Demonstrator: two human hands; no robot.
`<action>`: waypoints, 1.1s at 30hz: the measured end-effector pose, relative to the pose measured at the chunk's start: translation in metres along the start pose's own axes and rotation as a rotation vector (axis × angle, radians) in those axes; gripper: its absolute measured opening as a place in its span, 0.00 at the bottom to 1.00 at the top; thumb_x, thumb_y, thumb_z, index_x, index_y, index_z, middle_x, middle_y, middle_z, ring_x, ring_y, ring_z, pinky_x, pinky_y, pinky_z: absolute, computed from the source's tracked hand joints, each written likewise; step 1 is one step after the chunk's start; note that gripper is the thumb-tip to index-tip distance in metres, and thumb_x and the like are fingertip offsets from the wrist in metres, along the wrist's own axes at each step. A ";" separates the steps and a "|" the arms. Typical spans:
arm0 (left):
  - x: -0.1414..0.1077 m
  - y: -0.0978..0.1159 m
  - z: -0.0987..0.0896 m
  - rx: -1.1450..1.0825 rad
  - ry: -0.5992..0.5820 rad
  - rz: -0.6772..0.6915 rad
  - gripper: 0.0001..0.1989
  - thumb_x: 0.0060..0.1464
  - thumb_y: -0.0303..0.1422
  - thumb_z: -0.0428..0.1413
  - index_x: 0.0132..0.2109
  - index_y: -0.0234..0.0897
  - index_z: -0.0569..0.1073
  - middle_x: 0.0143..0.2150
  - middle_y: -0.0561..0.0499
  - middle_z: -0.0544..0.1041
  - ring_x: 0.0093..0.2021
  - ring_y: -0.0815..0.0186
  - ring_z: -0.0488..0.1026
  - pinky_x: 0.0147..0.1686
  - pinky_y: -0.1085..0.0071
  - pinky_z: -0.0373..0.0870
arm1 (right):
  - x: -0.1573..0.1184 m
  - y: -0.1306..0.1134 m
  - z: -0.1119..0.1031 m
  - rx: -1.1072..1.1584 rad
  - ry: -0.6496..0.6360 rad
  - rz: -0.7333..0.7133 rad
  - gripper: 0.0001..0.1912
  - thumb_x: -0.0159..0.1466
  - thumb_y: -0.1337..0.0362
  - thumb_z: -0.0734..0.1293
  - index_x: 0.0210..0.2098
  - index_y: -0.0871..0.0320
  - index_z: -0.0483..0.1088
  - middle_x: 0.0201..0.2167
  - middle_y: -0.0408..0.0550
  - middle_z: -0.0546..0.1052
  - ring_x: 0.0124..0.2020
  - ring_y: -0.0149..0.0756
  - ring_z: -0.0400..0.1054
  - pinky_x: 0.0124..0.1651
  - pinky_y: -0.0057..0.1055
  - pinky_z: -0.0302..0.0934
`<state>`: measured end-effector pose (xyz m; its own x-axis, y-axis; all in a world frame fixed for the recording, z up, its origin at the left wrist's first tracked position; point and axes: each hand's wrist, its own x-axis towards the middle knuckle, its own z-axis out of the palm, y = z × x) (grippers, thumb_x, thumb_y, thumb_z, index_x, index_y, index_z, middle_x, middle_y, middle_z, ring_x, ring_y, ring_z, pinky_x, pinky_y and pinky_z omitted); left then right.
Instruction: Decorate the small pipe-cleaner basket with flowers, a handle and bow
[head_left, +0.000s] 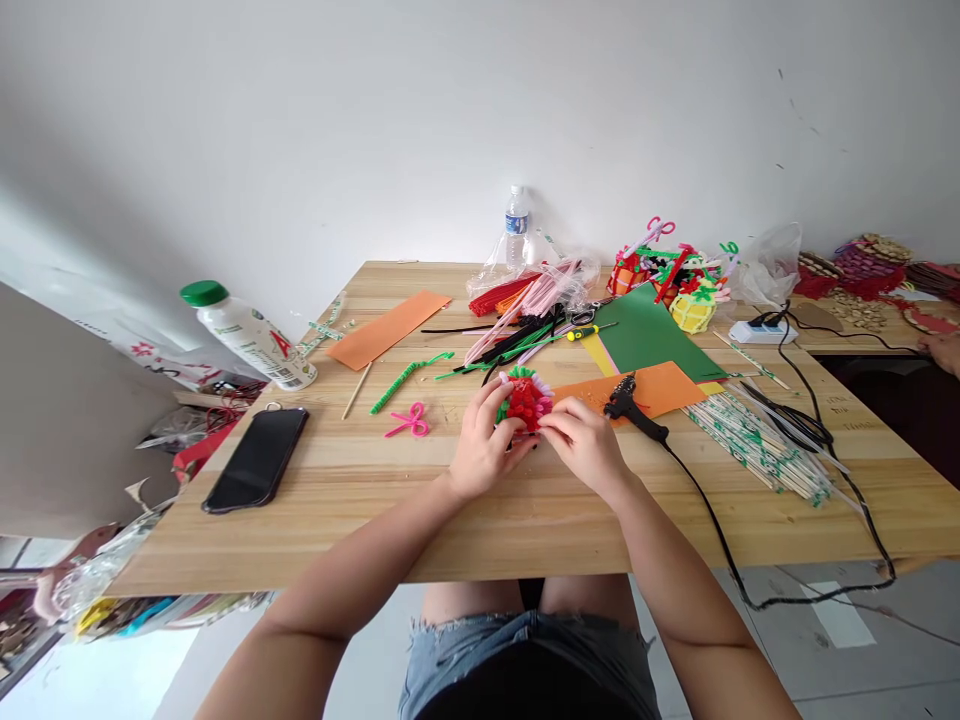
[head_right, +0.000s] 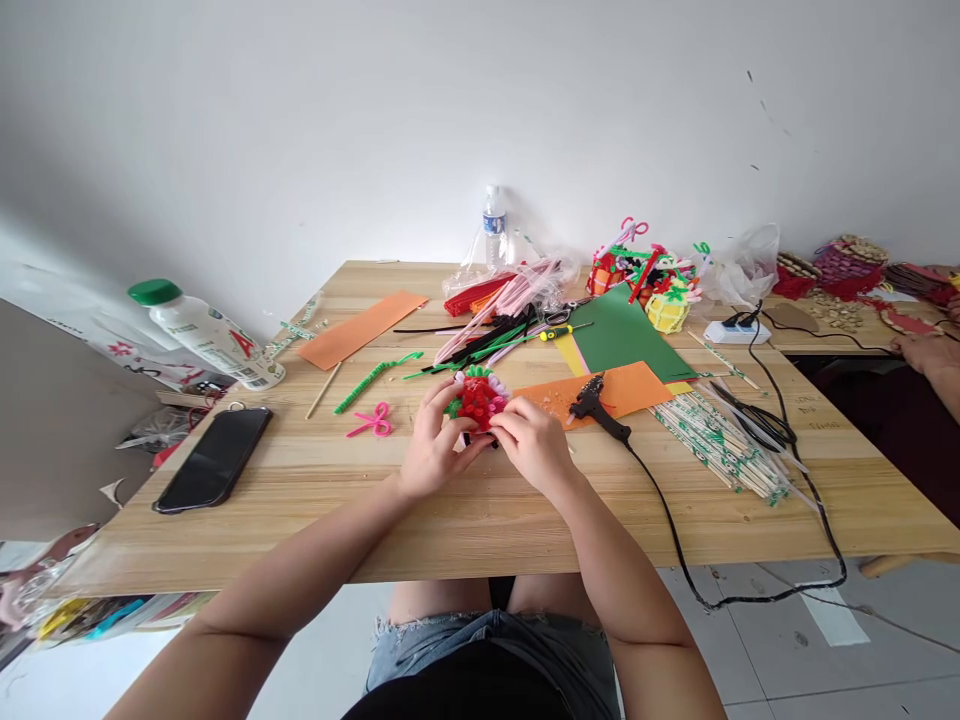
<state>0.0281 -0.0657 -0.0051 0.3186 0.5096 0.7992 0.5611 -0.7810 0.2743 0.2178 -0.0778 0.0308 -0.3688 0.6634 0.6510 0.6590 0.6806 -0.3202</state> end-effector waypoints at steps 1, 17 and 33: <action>0.000 0.001 0.000 -0.001 0.000 -0.005 0.10 0.54 0.36 0.61 0.41 0.39 0.71 0.63 0.42 0.61 0.66 0.49 0.56 0.59 0.48 0.62 | 0.000 -0.002 0.001 -0.001 0.000 -0.011 0.07 0.66 0.67 0.64 0.34 0.55 0.75 0.31 0.48 0.75 0.32 0.34 0.71 0.34 0.29 0.65; 0.006 0.007 -0.007 0.011 -0.011 0.016 0.06 0.56 0.31 0.57 0.40 0.36 0.69 0.63 0.37 0.58 0.64 0.47 0.59 0.57 0.47 0.65 | 0.000 -0.002 0.002 0.130 -0.073 -0.027 0.09 0.65 0.70 0.63 0.36 0.57 0.75 0.32 0.47 0.73 0.30 0.32 0.69 0.32 0.27 0.63; 0.007 0.009 -0.007 0.000 -0.044 0.023 0.02 0.56 0.28 0.54 0.38 0.36 0.68 0.64 0.36 0.57 0.65 0.47 0.57 0.58 0.46 0.65 | 0.004 -0.007 -0.004 0.297 -0.171 0.038 0.10 0.64 0.71 0.61 0.37 0.57 0.74 0.33 0.47 0.72 0.26 0.29 0.65 0.28 0.26 0.61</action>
<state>0.0302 -0.0720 0.0070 0.3650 0.5068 0.7810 0.5530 -0.7929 0.2560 0.2145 -0.0814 0.0383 -0.4691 0.7153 0.5179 0.4639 0.6986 -0.5447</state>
